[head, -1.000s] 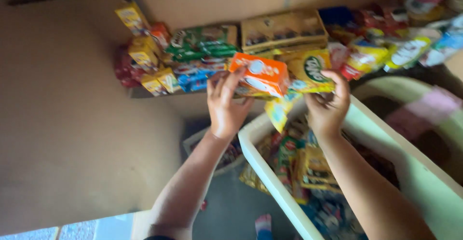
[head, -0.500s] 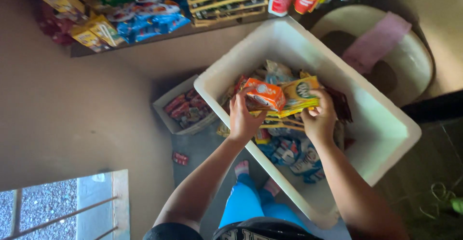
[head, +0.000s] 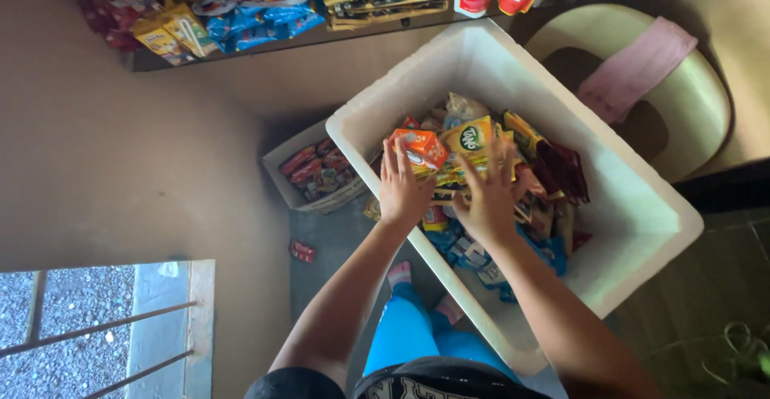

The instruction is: Stocking shelves with various packaged grocery items from a storage bin.

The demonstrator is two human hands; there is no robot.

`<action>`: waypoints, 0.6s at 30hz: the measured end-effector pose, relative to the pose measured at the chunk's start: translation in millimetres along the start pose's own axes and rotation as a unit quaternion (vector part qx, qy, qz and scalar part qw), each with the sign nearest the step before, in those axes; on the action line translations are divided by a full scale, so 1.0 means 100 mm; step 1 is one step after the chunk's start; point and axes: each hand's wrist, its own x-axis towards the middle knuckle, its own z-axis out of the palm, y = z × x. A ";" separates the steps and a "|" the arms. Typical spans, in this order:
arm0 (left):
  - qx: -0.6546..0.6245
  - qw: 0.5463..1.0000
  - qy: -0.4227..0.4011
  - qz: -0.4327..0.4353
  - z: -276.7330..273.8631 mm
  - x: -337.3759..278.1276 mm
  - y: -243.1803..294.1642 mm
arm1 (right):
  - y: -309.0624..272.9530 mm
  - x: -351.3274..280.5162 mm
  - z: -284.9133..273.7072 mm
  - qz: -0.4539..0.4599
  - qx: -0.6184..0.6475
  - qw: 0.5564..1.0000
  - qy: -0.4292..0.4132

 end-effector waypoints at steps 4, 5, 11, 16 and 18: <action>-0.030 0.999 -0.034 -0.019 -0.07 -0.04 -0.10 | -0.09 0.08 0.21 -0.025 0.010 0.999 -0.033; -0.033 0.998 -0.043 -0.022 -0.09 -0.05 -0.12 | -0.10 0.12 0.25 -0.027 0.001 0.998 -0.049; 0.031 0.999 0.005 0.025 -0.14 -0.12 -0.22 | -0.43 0.37 0.11 -0.021 0.033 0.995 -0.091; -0.005 0.997 0.046 0.055 -0.36 0.02 -0.13 | -0.39 0.46 0.42 -0.055 0.050 0.997 -0.002; -0.076 0.993 0.044 0.078 -0.38 0.13 -0.17 | -0.39 0.55 0.59 -0.092 0.068 0.991 0.067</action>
